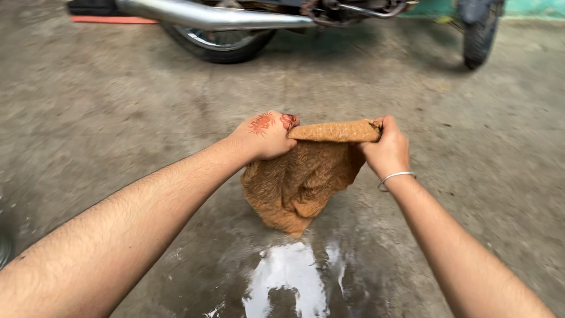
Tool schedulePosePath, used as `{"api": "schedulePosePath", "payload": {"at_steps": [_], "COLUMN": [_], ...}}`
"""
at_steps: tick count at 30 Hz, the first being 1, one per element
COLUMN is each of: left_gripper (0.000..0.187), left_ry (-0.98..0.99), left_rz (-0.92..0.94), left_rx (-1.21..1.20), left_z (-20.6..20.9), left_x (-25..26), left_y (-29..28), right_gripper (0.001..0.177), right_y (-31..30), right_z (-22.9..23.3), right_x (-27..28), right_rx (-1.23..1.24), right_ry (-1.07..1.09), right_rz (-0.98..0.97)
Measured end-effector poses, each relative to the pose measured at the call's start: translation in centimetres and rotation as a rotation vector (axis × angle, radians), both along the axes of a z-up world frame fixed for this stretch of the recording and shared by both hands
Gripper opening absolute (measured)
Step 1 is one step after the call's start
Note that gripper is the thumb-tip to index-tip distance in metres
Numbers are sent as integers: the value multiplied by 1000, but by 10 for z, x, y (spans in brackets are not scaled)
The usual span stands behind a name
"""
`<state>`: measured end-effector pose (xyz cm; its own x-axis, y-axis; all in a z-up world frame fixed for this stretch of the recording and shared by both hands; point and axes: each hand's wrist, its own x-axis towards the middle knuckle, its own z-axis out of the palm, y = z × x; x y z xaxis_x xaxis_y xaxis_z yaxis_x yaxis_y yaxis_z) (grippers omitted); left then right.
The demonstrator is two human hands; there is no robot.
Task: The person scrubs the concrete floor with a wet cloth, periodically rinsing and wringing the cloth in a metal bucket of water.
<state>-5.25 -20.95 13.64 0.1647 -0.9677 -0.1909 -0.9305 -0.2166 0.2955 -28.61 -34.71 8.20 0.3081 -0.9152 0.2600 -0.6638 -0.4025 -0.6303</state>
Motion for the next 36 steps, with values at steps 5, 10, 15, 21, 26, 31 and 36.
{"api": "schedulePosePath", "payload": {"at_steps": [5,10,15,21,26,31,36], "left_gripper": [26,33,44,19,19,29,24], "left_ry": [-63,16,-2,-52,-133,-176,-130], "left_rz": [-138,-141,-263,-223,-362,-546,-642], "left_rx": [-70,-11,-24,116,87,-1,3], "left_z": [24,46,51,70,88,103,92], "left_x": [-53,-111,-165,-254,-323,-372,-411], "left_y": [-49,-87,-140,-190,-224,-264,-319], "right_gripper": [26,31,27,35,26,22,23], "right_y": [-36,-75,-126,-156,-154,-156,-171], "right_z": [28,41,43,43,63,78,76], "right_x": [-53,-99,-183,-298,-368,-415,-454], "right_rx": [70,315,409,228,124,93,32], "right_ry": [-141,-549,-681,-696,-473,-495,-531], "right_rz": [9,27,20,-33,-208,-416,-577]}}
